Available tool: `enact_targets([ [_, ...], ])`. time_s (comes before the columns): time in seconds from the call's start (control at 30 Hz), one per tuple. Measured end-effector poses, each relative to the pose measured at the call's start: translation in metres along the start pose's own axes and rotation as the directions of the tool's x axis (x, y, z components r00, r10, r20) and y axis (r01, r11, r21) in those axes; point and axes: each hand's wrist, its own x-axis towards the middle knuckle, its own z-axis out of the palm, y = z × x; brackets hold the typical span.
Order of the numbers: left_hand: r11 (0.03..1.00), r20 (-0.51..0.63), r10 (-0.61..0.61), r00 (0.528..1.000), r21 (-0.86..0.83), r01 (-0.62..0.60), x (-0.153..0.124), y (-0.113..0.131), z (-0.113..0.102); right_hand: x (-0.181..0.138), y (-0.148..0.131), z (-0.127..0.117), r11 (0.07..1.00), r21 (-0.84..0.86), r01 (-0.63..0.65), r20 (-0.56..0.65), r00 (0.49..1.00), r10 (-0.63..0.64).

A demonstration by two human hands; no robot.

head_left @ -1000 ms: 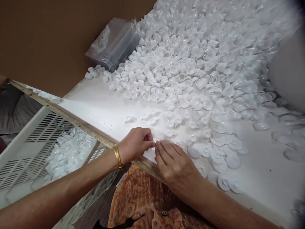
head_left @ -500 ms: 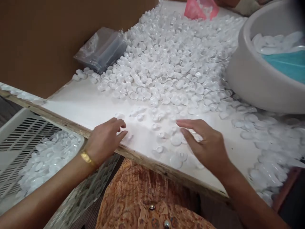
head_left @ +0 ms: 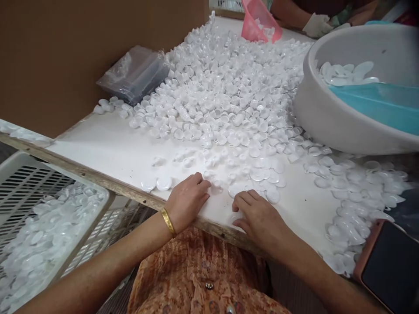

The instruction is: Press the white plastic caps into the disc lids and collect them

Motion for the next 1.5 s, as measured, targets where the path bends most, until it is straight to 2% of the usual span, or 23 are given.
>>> enact_targets([
  [0.07,0.996,-0.057,-0.046,0.997,-0.073,0.042,-0.004,-0.007,-0.004,0.004,-0.001,-0.002,0.977,0.190,-0.101,-0.031,0.994,0.108],
  [0.13,0.982,-0.119,-0.120,0.986,-0.158,0.101,-0.009,-0.011,-0.007,0.011,-0.006,-0.002,0.883,0.412,-0.226,-0.010,0.967,0.253],
  [0.17,0.971,-0.136,-0.158,0.978,-0.200,0.129,-0.011,-0.013,-0.008,0.016,-0.010,0.000,0.804,0.524,-0.281,0.026,0.949,0.315],
  [0.23,0.946,-0.128,-0.202,0.971,-0.284,0.159,-0.014,-0.013,-0.009,0.029,-0.019,0.006,0.589,0.724,-0.359,0.131,0.910,0.393],
  [0.33,0.892,-0.058,-0.209,0.976,-0.421,0.166,-0.014,-0.012,-0.009,0.048,-0.029,0.019,0.284,0.875,-0.393,0.254,0.870,0.422],
  [0.37,0.872,-0.032,-0.216,0.976,-0.456,0.178,-0.013,-0.012,-0.008,0.053,-0.031,0.023,0.227,0.891,-0.394,0.271,0.860,0.432],
  [0.43,0.840,0.013,-0.253,0.967,-0.493,0.227,-0.009,-0.011,-0.007,0.061,-0.033,0.030,0.183,0.906,-0.382,0.266,0.849,0.456],
  [0.53,0.810,0.069,-0.315,0.947,-0.501,0.306,-0.002,-0.012,-0.006,0.065,-0.032,0.036,0.214,0.904,-0.371,0.233,0.845,0.481],
  [0.6,0.786,0.109,-0.330,0.938,-0.518,0.337,0.002,-0.012,-0.006,0.063,-0.031,0.038,0.303,0.881,-0.363,0.189,0.857,0.479],
  [0.63,0.773,0.129,-0.328,0.936,-0.532,0.345,0.004,-0.013,-0.007,0.062,-0.030,0.038,0.380,0.857,-0.349,0.147,0.871,0.469],
  [0.7,0.752,0.158,-0.322,0.933,-0.556,0.354,0.006,-0.014,-0.007,0.057,-0.029,0.038,0.604,0.750,-0.269,-0.003,0.912,0.410],
  [0.77,0.743,0.160,-0.320,0.934,-0.569,0.352,0.007,-0.015,-0.008,0.050,-0.029,0.037,0.840,0.528,-0.123,-0.197,0.945,0.262],
  [0.8,0.744,0.154,-0.321,0.935,-0.570,0.349,0.008,-0.015,-0.008,0.047,-0.029,0.037,0.920,0.389,-0.047,-0.275,0.947,0.165],
  [0.87,0.753,0.146,-0.323,0.935,-0.558,0.348,0.009,-0.015,-0.008,0.042,-0.029,0.036,0.991,0.117,0.068,-0.364,0.931,-0.021],
  [0.97,0.778,0.157,-0.313,0.937,-0.523,0.348,0.010,-0.016,-0.008,0.036,-0.029,0.036,0.969,-0.171,0.181,-0.367,0.901,-0.233],
  [1.07,0.824,0.151,-0.281,0.948,-0.467,0.319,0.010,-0.016,-0.008,0.033,-0.028,0.034,0.914,-0.318,0.250,-0.310,0.884,-0.350],
  [1.2,0.888,0.156,-0.232,0.960,-0.368,0.275,0.006,-0.015,-0.003,0.031,-0.029,0.031,0.875,-0.390,0.288,-0.246,0.883,-0.400],
  [1.3,0.908,0.180,-0.234,0.955,-0.311,0.281,0.005,-0.015,0.000,0.030,-0.030,0.032,0.854,-0.427,0.296,-0.245,0.871,-0.425],
  [1.5,0.923,0.168,-0.210,0.963,-0.291,0.252,0.014,-0.019,-0.001,0.038,-0.032,0.040,0.878,-0.408,0.249,-0.248,0.896,-0.369],
])
